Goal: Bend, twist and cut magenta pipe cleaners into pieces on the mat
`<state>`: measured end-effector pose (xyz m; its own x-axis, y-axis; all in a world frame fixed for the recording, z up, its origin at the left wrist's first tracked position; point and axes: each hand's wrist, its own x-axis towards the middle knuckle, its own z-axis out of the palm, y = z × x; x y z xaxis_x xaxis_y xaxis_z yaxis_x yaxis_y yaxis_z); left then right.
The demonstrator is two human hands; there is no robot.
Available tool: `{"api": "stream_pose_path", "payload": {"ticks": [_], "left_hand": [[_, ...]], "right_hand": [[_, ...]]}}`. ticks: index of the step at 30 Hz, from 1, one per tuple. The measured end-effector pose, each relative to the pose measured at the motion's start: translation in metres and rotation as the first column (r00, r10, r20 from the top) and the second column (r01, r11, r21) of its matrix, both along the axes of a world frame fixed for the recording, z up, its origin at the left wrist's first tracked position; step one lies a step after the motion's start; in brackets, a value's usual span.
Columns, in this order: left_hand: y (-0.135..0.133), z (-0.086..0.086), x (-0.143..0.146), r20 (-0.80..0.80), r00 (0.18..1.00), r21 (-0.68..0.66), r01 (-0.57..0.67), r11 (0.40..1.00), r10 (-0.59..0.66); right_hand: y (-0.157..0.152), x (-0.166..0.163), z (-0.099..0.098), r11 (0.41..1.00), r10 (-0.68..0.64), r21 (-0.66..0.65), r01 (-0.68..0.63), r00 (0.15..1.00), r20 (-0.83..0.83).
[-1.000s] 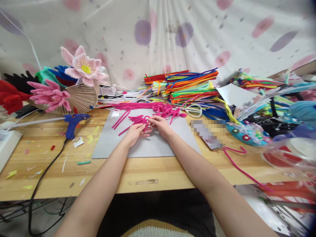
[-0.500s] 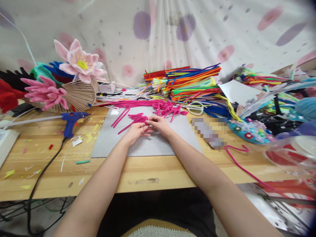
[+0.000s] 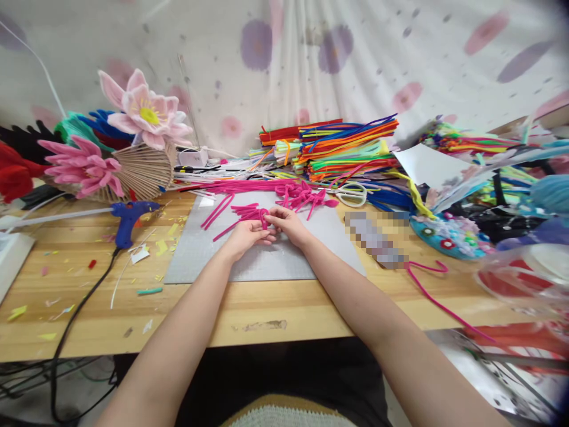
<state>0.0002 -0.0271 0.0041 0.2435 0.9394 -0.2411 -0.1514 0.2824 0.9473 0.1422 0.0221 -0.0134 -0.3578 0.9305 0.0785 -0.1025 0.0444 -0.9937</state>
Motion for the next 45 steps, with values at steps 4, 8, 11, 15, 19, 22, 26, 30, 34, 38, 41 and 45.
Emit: {"api": "stream_pose_path", "payload": {"ticks": [4, 8, 11, 15, 19, 22, 26, 30, 34, 38, 41, 45], "left_hand": [[-0.001, 0.001, -0.003, 0.009, 0.997, 0.005, 0.079, 0.997, -0.079], [-0.001, -0.001, -0.006, 0.048, 0.989, -0.002, 0.138, 0.990, -0.138], [0.000, -0.002, -0.006, 0.069, 0.987, -0.020, 0.148, 0.989, -0.146], [0.000, -0.003, -0.005, 0.083, 0.986, -0.039, 0.146, 0.989, -0.142], [-0.001, -0.001, -0.002, 0.092, 0.989, -0.057, 0.124, 0.991, -0.119], [-0.001, 0.002, 0.001, 0.109, 0.989, -0.066, 0.112, 0.992, -0.104], [-0.002, 0.004, 0.003, 0.122, 0.989, -0.077, 0.094, 0.993, -0.084], [-0.002, 0.004, 0.004, 0.118, 0.989, -0.081, 0.098, 0.992, -0.088], [-0.002, 0.005, 0.004, 0.124, 0.986, -0.064, 0.123, 0.990, -0.114], [-0.001, 0.003, 0.003, 0.123, 0.981, -0.050, 0.155, 0.987, -0.148], [0.001, -0.001, 0.003, 0.115, 0.979, -0.044, 0.177, 0.983, -0.171], [0.004, -0.005, 0.005, 0.082, 0.972, -0.054, 0.224, 0.973, -0.220]], "right_hand": [[0.003, 0.011, 0.003, 0.949, 0.233, -0.175, -0.263, 0.956, -0.176], [0.006, 0.015, 0.004, 0.843, 0.413, -0.229, -0.486, 0.859, -0.303], [0.006, 0.012, 0.004, 0.863, 0.369, -0.219, -0.455, 0.864, -0.343], [0.003, 0.008, 0.006, 0.902, 0.293, -0.211, -0.376, 0.894, -0.339], [0.002, 0.004, 0.006, 0.918, 0.264, -0.211, -0.335, 0.915, -0.306], [0.002, 0.002, 0.006, 0.938, 0.207, -0.212, -0.274, 0.934, -0.291], [0.001, 0.000, 0.006, 0.948, 0.151, -0.225, -0.227, 0.938, -0.312], [0.001, -0.003, 0.005, 0.947, 0.095, -0.255, -0.197, 0.927, -0.363], [0.001, -0.005, 0.002, 0.940, 0.058, -0.289, -0.183, 0.919, -0.391], [0.002, -0.004, 0.002, 0.927, 0.048, -0.324, -0.188, 0.917, -0.396], [0.002, -0.005, 0.003, 0.915, -0.022, -0.378, -0.140, 0.919, -0.395], [-0.001, -0.007, 0.008, 0.891, -0.185, -0.453, 0.006, 0.918, -0.351]]}}
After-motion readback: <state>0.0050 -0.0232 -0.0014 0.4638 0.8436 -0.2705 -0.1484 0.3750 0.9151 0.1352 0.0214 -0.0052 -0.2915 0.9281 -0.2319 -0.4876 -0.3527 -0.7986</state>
